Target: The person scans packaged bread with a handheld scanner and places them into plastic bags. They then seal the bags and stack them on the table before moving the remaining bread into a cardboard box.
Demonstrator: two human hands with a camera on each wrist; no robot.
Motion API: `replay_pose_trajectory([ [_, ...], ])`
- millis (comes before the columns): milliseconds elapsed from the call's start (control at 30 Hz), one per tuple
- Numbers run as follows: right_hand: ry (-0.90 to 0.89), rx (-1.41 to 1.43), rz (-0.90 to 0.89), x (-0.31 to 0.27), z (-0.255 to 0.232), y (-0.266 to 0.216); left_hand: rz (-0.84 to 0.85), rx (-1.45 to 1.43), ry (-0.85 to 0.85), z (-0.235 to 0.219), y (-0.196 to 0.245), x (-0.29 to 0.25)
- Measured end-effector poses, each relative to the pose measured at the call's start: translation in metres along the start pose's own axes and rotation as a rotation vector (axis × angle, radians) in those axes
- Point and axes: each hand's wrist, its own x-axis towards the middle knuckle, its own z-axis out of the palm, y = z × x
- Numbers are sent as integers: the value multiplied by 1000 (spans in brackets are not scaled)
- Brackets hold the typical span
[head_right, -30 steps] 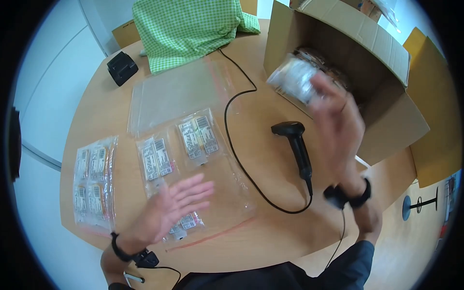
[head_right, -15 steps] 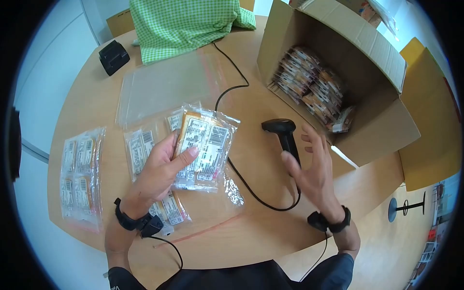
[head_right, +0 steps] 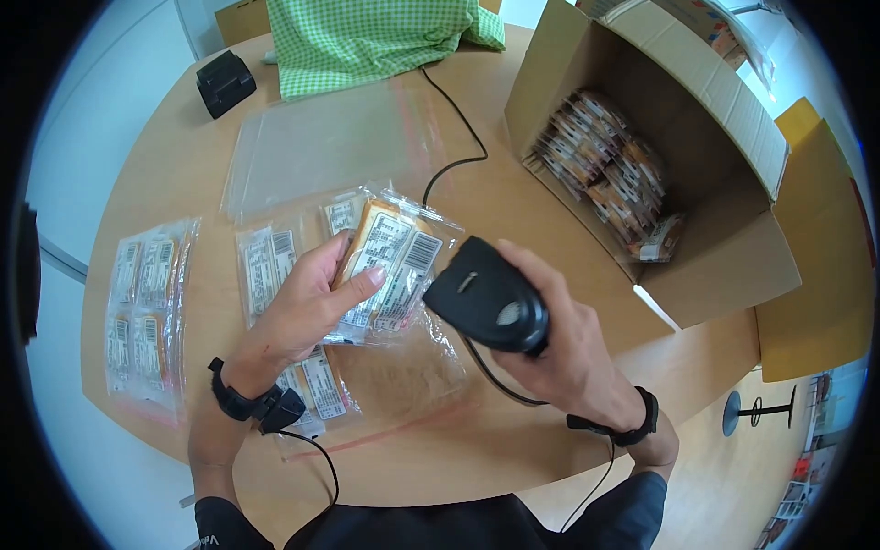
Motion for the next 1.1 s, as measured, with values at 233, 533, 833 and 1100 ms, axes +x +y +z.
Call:
replay_pose_trajectory([
  [233,-111,63,35,5,10,-2,6,25,-13,2,1,-2],
  [533,7,114,294,0,7,16,-55,-267,98,0,4,-2],
  [833,59,-167,456,-26,0,99,-61,-460,286,2,8,-21],
  [1100,-82,-352,-83,-23,16,-23,-119,-555,204,54,4,-46],
])
